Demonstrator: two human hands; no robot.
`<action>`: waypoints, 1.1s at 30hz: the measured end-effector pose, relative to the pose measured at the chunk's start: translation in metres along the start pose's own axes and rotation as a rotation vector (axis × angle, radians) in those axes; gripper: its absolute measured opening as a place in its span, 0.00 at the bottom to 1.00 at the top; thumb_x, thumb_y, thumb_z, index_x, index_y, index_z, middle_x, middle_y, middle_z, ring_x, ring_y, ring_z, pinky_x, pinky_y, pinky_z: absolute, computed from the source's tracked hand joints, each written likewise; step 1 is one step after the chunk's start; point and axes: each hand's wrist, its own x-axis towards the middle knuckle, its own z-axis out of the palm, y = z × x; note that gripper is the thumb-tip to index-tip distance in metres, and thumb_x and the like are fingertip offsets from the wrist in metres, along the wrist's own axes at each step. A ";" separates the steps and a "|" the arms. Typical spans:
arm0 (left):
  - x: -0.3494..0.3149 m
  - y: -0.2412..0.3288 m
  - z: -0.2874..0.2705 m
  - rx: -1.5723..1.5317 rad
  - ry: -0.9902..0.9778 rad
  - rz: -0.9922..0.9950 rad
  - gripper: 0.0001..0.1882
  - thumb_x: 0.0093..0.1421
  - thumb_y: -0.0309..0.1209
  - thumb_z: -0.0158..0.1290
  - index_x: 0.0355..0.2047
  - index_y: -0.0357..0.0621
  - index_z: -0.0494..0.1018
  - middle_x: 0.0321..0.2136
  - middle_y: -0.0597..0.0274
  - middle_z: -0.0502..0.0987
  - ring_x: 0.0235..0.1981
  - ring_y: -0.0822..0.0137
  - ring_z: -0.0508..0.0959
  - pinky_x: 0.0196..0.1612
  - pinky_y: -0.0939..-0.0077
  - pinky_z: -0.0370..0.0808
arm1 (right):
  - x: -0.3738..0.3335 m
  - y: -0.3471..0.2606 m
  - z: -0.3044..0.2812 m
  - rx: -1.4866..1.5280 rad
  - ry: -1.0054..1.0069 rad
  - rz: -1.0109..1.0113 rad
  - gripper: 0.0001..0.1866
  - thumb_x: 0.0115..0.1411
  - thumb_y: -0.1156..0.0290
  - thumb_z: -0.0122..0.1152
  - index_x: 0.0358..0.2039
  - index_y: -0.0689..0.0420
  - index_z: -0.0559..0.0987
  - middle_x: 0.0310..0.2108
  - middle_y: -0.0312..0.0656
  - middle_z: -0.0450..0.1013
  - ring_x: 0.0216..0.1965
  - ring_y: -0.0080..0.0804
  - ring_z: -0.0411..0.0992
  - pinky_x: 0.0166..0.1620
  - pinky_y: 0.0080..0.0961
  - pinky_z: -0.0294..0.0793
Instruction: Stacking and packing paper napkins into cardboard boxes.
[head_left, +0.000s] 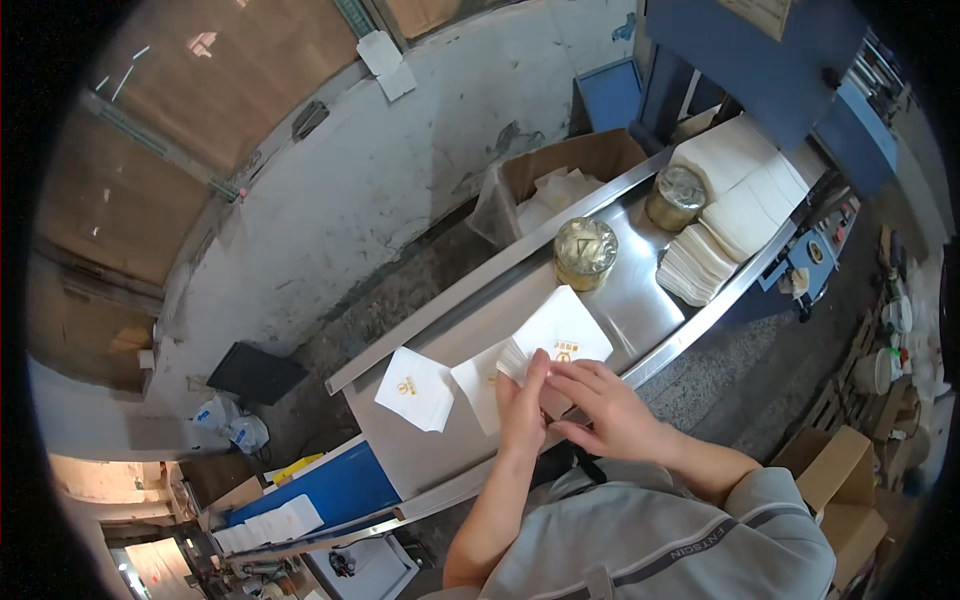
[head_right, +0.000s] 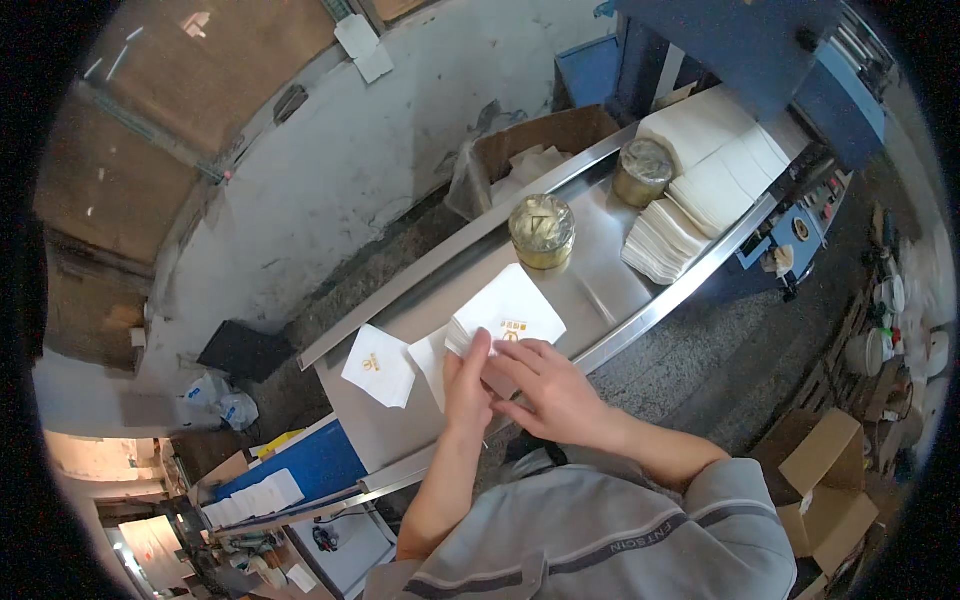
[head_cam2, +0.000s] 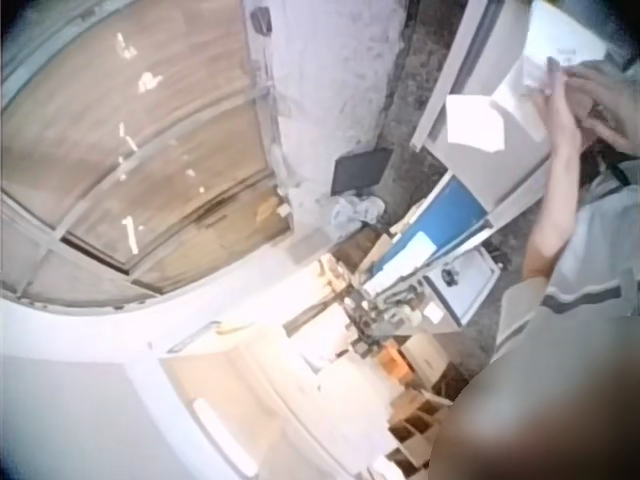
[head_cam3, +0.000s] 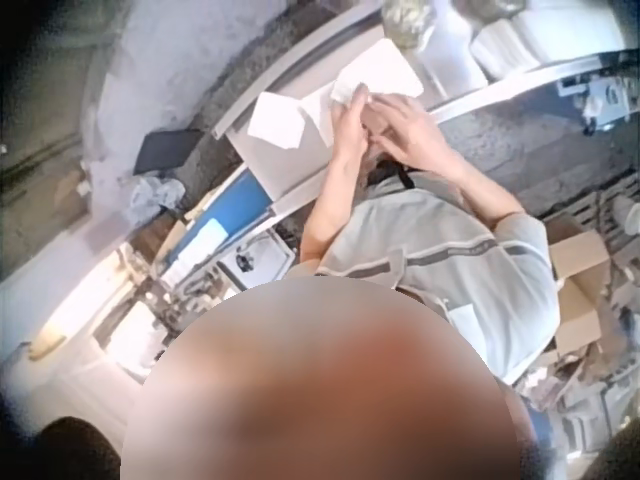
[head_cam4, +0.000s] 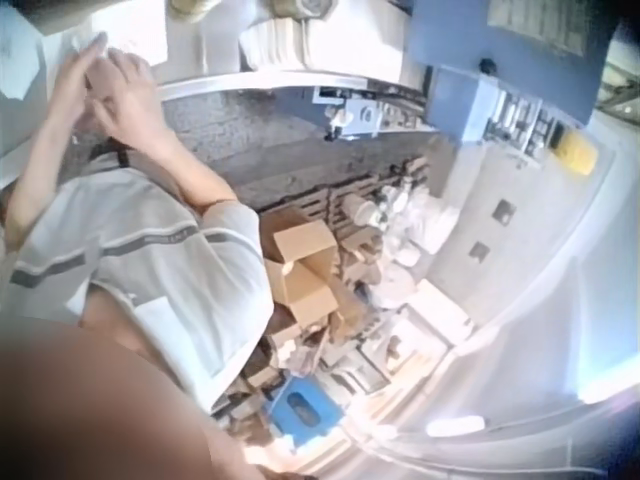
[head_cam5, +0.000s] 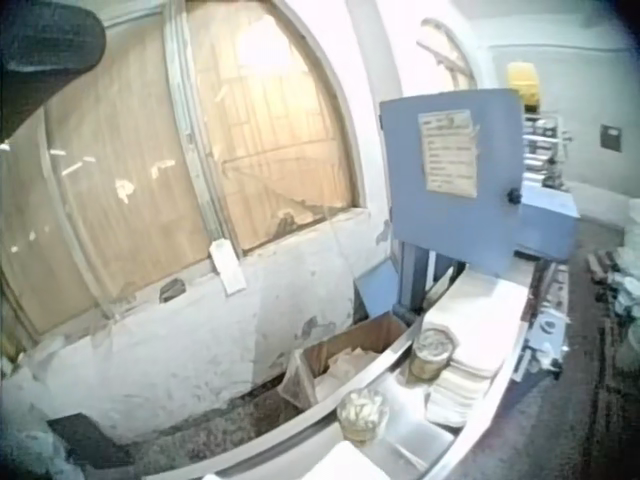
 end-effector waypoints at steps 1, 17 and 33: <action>0.003 0.000 -0.003 0.032 0.016 -0.063 0.22 0.64 0.35 0.56 0.53 0.36 0.68 0.46 0.59 0.75 0.44 0.68 0.77 0.46 0.73 0.75 | -0.003 0.006 -0.008 0.182 -0.057 -0.012 0.30 0.49 0.71 0.70 0.53 0.64 0.72 0.50 0.50 0.73 0.50 0.49 0.71 0.53 0.40 0.71; -0.007 0.012 0.000 -0.061 -0.110 -0.128 0.29 0.62 0.33 0.55 0.60 0.36 0.59 0.52 0.54 0.71 0.53 0.64 0.73 0.55 0.69 0.72 | 0.001 0.061 0.006 1.234 -0.057 0.675 0.38 0.70 0.48 0.45 0.69 0.63 0.53 0.62 0.47 0.62 0.62 0.31 0.60 0.64 0.26 0.58; -0.029 0.051 -0.014 0.735 -0.835 -0.169 0.31 0.64 0.30 0.56 0.65 0.40 0.59 0.48 0.61 0.73 0.50 0.73 0.72 0.49 0.76 0.72 | -0.004 0.063 -0.033 1.167 -0.772 0.335 0.50 0.53 0.77 0.71 0.71 0.57 0.50 0.45 0.39 0.72 0.44 0.22 0.71 0.45 0.20 0.73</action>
